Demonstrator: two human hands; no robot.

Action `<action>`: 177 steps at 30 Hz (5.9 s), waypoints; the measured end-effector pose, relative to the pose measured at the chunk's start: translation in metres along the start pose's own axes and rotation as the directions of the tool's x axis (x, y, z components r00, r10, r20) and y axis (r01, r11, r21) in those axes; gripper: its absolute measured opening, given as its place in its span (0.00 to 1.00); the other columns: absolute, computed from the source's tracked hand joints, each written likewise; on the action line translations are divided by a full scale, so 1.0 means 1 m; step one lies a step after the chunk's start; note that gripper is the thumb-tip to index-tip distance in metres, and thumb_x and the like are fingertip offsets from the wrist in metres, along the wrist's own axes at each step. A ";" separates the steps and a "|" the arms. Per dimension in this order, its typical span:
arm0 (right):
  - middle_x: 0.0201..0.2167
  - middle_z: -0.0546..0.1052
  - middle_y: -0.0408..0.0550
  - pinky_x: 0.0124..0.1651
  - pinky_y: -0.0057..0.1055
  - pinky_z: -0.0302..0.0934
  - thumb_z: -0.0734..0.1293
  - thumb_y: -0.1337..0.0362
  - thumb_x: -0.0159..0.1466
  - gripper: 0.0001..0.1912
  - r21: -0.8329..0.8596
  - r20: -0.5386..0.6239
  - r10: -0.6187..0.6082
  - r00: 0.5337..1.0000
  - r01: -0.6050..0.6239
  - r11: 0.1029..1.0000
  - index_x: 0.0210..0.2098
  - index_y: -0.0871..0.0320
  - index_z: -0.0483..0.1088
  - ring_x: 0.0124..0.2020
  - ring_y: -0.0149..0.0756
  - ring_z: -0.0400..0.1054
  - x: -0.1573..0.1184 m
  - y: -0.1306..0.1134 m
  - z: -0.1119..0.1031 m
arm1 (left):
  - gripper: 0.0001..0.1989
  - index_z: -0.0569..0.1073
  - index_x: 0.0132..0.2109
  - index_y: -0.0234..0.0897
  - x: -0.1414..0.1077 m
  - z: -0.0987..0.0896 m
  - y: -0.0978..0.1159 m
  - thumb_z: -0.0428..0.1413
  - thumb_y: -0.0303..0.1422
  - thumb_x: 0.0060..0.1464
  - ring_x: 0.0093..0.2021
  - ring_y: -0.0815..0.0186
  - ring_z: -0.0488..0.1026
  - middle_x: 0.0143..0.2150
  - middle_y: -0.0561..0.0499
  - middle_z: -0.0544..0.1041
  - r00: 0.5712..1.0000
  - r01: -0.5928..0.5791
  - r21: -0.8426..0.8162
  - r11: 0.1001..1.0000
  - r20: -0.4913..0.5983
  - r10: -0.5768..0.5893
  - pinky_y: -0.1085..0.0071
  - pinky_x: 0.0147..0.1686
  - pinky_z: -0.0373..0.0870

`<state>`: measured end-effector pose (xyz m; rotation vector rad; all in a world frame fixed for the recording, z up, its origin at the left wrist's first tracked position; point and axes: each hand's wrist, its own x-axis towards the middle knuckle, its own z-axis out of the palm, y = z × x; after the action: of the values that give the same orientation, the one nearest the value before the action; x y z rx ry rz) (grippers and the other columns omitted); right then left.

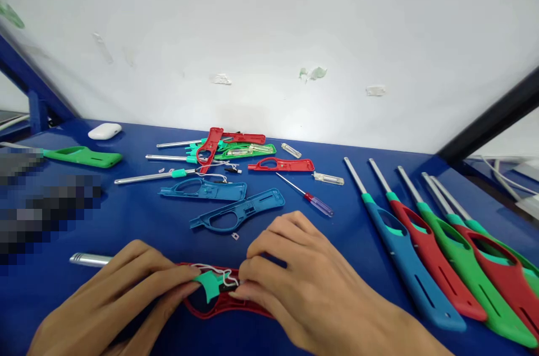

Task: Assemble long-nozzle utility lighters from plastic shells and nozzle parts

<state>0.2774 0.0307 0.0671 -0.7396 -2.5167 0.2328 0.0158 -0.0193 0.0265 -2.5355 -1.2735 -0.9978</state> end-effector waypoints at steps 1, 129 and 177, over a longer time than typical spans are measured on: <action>0.37 0.80 0.36 0.51 0.30 0.61 0.63 0.60 0.76 0.11 -0.002 -0.018 0.000 1.000 0.000 1.000 0.39 0.52 0.76 0.38 0.30 0.71 0.001 -0.001 0.000 | 0.12 0.74 0.51 0.42 -0.002 0.000 0.000 0.53 0.22 0.67 0.37 0.70 0.74 0.38 0.58 0.79 1.000 -0.010 0.023 1.000 0.007 0.010 0.69 0.48 0.70; 0.34 0.82 0.39 0.40 0.32 0.65 0.69 0.67 0.72 0.03 0.051 -0.189 -0.017 0.982 0.028 0.998 0.39 0.57 0.75 0.33 0.31 0.70 -0.003 -0.005 0.015 | 0.08 0.72 0.46 0.45 0.009 0.001 0.001 0.50 0.27 0.69 0.33 0.74 0.73 0.35 0.58 0.73 0.991 0.134 -0.055 0.989 -0.002 -0.135 0.79 0.35 0.70; 0.35 0.82 0.41 0.42 0.25 0.69 0.69 0.68 0.72 0.05 0.207 -0.231 0.048 0.972 0.000 0.978 0.39 0.57 0.78 0.34 0.28 0.74 0.000 -0.015 0.023 | 0.13 0.72 0.52 0.43 -0.006 0.004 -0.002 0.50 0.24 0.67 0.50 0.66 0.75 0.44 0.57 0.80 1.000 -0.007 0.152 0.988 0.005 0.007 0.71 0.59 0.65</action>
<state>0.2589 0.0174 0.0513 -0.6722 -2.2206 0.3845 0.0137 -0.0204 0.0195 -2.4265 -1.2884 -0.8585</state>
